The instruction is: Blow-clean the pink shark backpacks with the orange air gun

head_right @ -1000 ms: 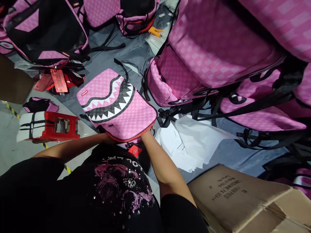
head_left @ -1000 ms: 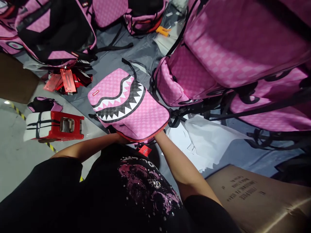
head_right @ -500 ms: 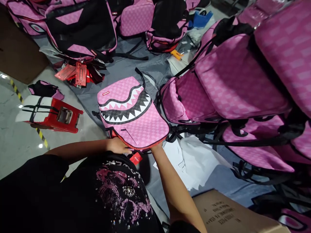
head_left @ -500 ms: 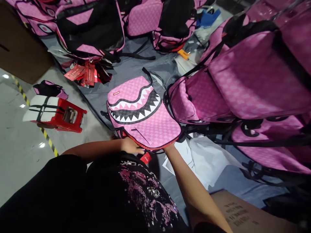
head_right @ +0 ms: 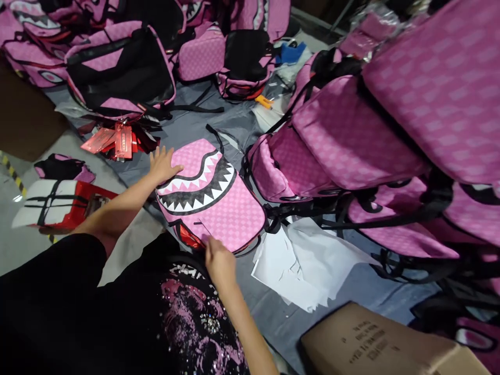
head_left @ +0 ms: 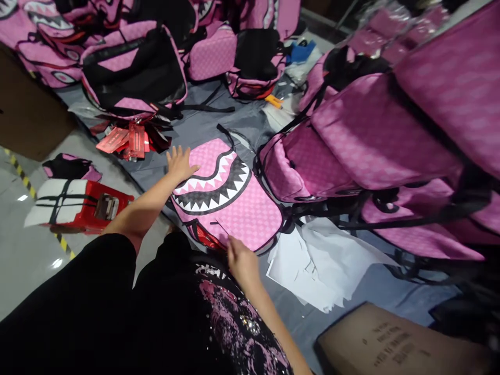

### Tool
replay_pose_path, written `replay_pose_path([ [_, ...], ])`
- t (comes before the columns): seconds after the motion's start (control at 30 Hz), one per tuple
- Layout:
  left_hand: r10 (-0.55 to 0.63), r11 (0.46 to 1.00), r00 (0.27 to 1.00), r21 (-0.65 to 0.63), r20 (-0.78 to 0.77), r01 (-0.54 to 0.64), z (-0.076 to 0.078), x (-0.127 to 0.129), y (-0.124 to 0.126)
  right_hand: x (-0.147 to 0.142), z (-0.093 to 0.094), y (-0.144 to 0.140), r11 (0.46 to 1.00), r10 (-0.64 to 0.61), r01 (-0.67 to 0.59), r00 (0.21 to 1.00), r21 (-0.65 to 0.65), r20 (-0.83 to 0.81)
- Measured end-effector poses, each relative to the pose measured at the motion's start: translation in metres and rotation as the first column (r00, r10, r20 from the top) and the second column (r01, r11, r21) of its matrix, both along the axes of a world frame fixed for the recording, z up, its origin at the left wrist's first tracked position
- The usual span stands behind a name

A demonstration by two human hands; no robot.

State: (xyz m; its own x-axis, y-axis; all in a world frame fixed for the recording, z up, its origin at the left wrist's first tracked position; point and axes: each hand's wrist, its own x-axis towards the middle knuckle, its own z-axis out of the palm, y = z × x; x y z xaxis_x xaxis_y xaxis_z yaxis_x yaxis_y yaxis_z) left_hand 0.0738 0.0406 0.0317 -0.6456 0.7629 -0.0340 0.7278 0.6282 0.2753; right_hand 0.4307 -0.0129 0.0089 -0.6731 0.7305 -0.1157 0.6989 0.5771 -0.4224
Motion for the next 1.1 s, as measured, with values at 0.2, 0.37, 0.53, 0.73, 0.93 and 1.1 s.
replay_pose_path([
  [0.2, -0.193, 0.931, 0.947, -0.256, 0.256, 0.259, 0.007, -0.054, 0.039, -0.09, -0.011, -0.007, 0.936, -0.301, 0.347, 0.877, -0.061, 0.375],
  [0.37, -0.305, 0.909, 0.913, -0.204, 0.271, 0.364, -0.014, -0.057, 0.004, -0.115, -0.039, -0.018, 0.746, -0.643, 0.651, 0.65, 0.139, 0.404],
  [0.53, -0.307, 0.912, 0.908, -0.186, 0.284, 0.366, -0.033, -0.06, -0.029, -0.138, -0.067, -0.023, 0.517, -0.854, 0.792, 0.45, 0.325, 0.26],
  [0.73, -0.395, 0.871, 0.871, -0.182, 0.291, 0.456, -0.031, -0.071, -0.022, -0.153, -0.073, -0.018, 0.317, -0.943, 0.895, 0.263, 0.314, 0.204],
  [0.93, -0.401, 0.868, 0.859, -0.169, 0.319, 0.468, -0.038, -0.079, -0.021, -0.11, -0.059, -0.028, 0.273, -0.958, 0.907, 0.228, 0.32, 0.172],
  [1.1, -0.433, 0.853, 0.817, -0.122, 0.38, 0.508, -0.046, -0.074, -0.032, -0.06, -0.037, -0.01, 0.01, -0.999, 0.917, -0.01, 0.399, 0.046],
])
